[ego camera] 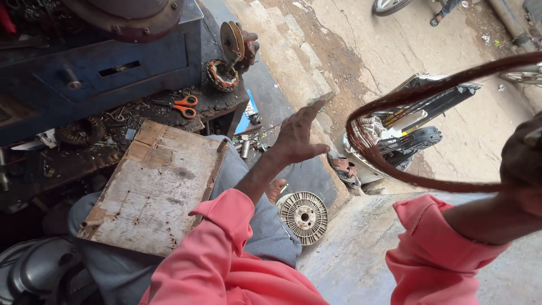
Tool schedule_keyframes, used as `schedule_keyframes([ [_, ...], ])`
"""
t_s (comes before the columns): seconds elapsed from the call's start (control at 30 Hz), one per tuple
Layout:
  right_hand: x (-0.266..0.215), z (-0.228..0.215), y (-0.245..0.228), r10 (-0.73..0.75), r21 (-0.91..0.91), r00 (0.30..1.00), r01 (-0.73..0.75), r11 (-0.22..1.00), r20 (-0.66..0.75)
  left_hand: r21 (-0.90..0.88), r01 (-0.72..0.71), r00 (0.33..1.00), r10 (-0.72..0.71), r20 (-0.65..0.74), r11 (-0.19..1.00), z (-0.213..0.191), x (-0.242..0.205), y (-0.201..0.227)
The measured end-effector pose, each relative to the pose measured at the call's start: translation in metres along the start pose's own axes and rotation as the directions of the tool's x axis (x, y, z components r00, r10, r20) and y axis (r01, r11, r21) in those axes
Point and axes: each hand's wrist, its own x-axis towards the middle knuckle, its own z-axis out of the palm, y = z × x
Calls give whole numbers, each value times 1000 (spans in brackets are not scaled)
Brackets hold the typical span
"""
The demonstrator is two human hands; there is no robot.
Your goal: The person is preparing and winding copper wire into a coil shape for a motor or fan component.
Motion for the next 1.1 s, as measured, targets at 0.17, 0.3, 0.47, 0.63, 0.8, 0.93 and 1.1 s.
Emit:
schedule_keyframes([
  [0.17,0,-25,29,51,35,999,-51,998,0,-508,61,997,-77,-11,859,-3,22,-22],
  [0.3,11,-46,51,92,62,996,-93,994,21,-740,32,985,-147,-90,672,-75,34,17],
  [0.47,12,-116,96,130,61,991,-130,990,3,-772,-110,994,79,-77,626,-158,-1,94],
  [0.63,16,-184,123,146,3,974,-148,989,-171,-782,-142,953,298,58,607,-209,-79,158],
  [0.8,25,-217,120,115,-82,933,-152,985,-341,-520,-226,774,476,417,824,-227,-145,162],
  [0.93,32,-233,87,13,-197,920,-98,976,-393,-429,-191,705,428,566,883,-180,-173,128],
  [1.1,39,-234,-35,-147,-98,978,133,986,-146,225,-61,656,-131,743,972,-48,-172,13],
])
